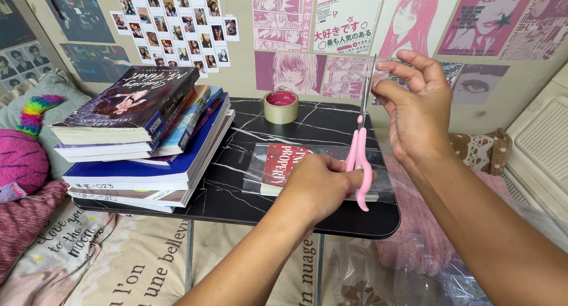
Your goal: The person wraps a book with clear plastic film using tape and scissors. They cut the film, fold it around the book, and secure the edges with tape, repeating the process to cover both sides.
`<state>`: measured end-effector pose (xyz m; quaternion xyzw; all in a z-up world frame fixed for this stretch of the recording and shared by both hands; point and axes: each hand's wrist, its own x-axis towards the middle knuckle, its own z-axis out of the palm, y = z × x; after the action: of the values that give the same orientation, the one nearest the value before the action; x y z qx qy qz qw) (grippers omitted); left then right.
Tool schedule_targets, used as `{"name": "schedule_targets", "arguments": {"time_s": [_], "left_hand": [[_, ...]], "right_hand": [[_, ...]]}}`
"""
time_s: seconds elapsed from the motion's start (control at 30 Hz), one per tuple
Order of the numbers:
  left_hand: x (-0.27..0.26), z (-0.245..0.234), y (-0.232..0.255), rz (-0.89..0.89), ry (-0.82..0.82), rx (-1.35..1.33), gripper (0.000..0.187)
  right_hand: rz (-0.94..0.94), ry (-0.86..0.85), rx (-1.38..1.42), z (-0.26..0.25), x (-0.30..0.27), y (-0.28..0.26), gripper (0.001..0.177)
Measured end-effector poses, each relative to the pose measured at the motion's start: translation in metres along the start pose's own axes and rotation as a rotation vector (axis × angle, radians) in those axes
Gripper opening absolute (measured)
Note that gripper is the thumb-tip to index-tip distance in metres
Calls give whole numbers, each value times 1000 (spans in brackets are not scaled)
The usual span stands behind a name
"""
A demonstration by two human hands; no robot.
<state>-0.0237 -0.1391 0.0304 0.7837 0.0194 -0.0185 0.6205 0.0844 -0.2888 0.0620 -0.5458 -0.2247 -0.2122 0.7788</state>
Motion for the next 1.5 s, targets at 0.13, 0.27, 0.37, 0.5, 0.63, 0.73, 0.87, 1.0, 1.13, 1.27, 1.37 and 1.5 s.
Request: {"name": "schedule_targets", "arguments": {"time_s": [0.13, 0.27, 0.37, 0.5, 0.63, 0.73, 0.87, 1.0, 1.13, 1.27, 1.37, 1.5], "left_hand": [[3, 4, 3, 22, 33, 51, 41], [5, 6, 4, 32, 66, 78, 40], [5, 6, 4, 24, 66, 67, 38], [5, 5, 3, 33, 58, 62, 34], [6, 6, 2, 48, 69, 30, 31], [5, 5, 1, 42, 71, 53, 29], [3, 2, 1, 35, 70, 37, 29], [2, 1, 3, 5, 71, 42, 28], [1, -1, 3, 2, 64, 33, 24], [2, -2, -1, 23, 69, 30, 24], [3, -2, -3, 44, 63, -3, 21], [4, -2, -4, 37, 67, 0, 22]], "right_hand": [[18, 14, 49, 0, -2, -1, 45], [23, 32, 60, 0, -5, -3, 44], [15, 44, 34, 2, -6, -5, 46], [12, 60, -3, 6, -9, -6, 50], [14, 57, 10, 8, -12, -6, 49], [27, 59, 31, 9, -12, -7, 48], [27, 64, 27, 10, -13, -5, 47], [29, 60, 51, 11, -13, -2, 46], [46, 61, 53, 12, -13, -1, 45], [53, 65, 40, 13, -14, -1, 45], [60, 65, 34, 13, -14, 0, 45], [59, 62, 33, 14, -14, 0, 46]]}}
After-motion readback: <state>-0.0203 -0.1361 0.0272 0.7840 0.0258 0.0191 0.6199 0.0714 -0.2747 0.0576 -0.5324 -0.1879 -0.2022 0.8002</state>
